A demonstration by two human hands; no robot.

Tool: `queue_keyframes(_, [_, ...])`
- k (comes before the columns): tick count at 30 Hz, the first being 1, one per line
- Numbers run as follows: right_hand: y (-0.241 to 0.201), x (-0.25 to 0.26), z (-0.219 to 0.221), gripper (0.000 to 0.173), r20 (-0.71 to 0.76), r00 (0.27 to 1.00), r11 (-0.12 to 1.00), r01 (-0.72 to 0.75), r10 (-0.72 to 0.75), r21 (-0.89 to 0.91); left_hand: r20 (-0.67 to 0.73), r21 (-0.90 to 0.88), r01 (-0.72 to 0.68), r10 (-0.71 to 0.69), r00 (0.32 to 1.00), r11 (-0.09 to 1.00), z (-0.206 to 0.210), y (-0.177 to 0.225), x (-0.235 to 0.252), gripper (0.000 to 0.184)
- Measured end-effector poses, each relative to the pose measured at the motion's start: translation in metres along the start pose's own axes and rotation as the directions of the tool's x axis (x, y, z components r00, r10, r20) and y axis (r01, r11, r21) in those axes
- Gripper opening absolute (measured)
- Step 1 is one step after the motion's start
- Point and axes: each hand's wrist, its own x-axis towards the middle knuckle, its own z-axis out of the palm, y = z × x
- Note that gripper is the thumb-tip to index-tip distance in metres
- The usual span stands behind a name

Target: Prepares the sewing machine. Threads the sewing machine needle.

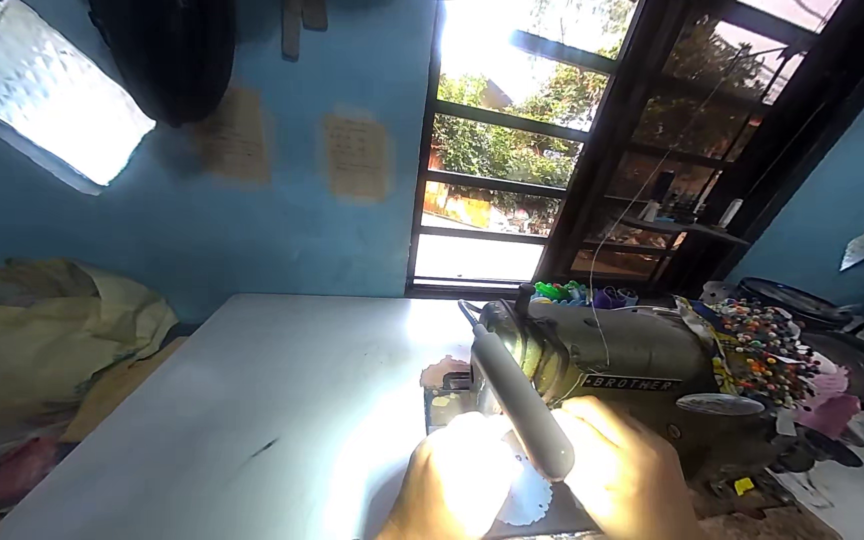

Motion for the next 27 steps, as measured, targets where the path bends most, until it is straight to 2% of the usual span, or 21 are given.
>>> queue_keyframes(8, [0.006, 0.000, 0.002, 0.022, 0.036, 0.999, 0.997, -0.037, 0.035, 0.061, -0.007, 0.029, -0.030, 0.030, 1.000, 0.999, -0.001, 0.000, 0.001, 0.017])
queue_keyframes(11, [0.007, -0.001, 0.001, 0.022, -0.006, 0.999, 0.994, -0.050, 0.051, 0.102, -0.006, -0.005, -0.019, 0.019, 1.000, 1.000, 0.000, -0.002, -0.001, 0.017])
queue_keyframes(15, [0.002, -0.002, 0.005, 0.019, -0.001, 0.999, 0.997, -0.050, 0.050, 0.051, -0.011, -0.015, -0.024, 0.023, 1.000, 1.000, 0.001, -0.002, 0.000, 0.017])
queue_keyframes(27, [0.006, 0.000, -0.004, 0.022, 0.008, 1.000, 0.998, -0.009, 0.009, 0.065, -0.021, -0.005, -0.037, 0.037, 0.999, 0.999, 0.002, -0.004, -0.001, 0.017])
